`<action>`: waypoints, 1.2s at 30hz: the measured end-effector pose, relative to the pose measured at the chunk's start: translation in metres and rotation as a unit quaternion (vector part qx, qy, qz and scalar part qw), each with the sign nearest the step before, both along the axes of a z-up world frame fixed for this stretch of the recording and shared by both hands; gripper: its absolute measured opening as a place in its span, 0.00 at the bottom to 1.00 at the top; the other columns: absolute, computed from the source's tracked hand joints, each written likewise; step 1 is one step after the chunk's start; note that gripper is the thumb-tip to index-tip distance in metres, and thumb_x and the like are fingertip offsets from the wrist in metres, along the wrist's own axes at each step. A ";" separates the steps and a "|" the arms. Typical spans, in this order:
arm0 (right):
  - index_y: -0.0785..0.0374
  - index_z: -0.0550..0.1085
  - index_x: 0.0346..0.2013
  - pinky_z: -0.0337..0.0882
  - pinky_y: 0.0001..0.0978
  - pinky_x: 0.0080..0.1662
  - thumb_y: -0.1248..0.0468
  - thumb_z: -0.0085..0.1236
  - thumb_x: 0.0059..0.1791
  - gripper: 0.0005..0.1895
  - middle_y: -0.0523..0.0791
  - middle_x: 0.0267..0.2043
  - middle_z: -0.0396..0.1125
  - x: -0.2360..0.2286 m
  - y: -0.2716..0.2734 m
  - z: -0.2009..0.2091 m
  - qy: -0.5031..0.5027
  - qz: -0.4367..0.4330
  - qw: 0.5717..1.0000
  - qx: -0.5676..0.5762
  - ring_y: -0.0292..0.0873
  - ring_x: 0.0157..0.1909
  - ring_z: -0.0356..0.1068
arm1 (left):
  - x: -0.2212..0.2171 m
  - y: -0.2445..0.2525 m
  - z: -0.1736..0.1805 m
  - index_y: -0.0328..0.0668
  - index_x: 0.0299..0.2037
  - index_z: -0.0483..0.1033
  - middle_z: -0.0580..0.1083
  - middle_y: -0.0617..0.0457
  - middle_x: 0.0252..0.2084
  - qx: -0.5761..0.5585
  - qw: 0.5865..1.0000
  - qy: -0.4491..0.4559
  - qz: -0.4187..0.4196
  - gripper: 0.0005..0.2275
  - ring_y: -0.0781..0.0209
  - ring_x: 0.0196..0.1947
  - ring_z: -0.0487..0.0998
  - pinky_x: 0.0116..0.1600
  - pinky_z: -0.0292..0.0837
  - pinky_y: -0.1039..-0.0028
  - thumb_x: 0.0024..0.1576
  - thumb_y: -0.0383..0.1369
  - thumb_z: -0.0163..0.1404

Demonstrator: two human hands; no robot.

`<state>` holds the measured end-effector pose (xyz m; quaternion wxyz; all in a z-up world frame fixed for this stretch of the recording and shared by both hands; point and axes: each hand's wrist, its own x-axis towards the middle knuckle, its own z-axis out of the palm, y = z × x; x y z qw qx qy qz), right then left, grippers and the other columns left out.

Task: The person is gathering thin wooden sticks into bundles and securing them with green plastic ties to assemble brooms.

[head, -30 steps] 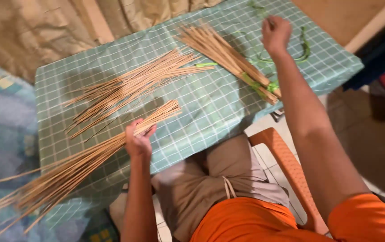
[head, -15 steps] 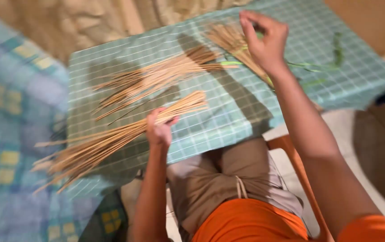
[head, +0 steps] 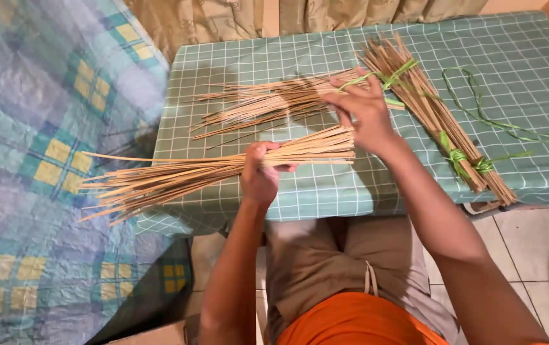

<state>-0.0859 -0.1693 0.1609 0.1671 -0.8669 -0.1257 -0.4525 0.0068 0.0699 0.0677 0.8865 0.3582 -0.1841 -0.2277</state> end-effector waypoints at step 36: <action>0.62 0.65 0.71 0.75 0.43 0.34 0.90 0.53 0.37 0.48 0.55 0.60 0.54 -0.085 -0.175 -0.036 0.119 -0.544 0.825 0.097 0.53 0.38 0.70 | 0.000 -0.014 -0.056 0.33 0.38 0.76 0.73 0.39 0.40 0.111 0.984 0.137 0.028 0.14 0.35 0.30 0.79 0.33 0.79 0.59 0.54 0.38 0.47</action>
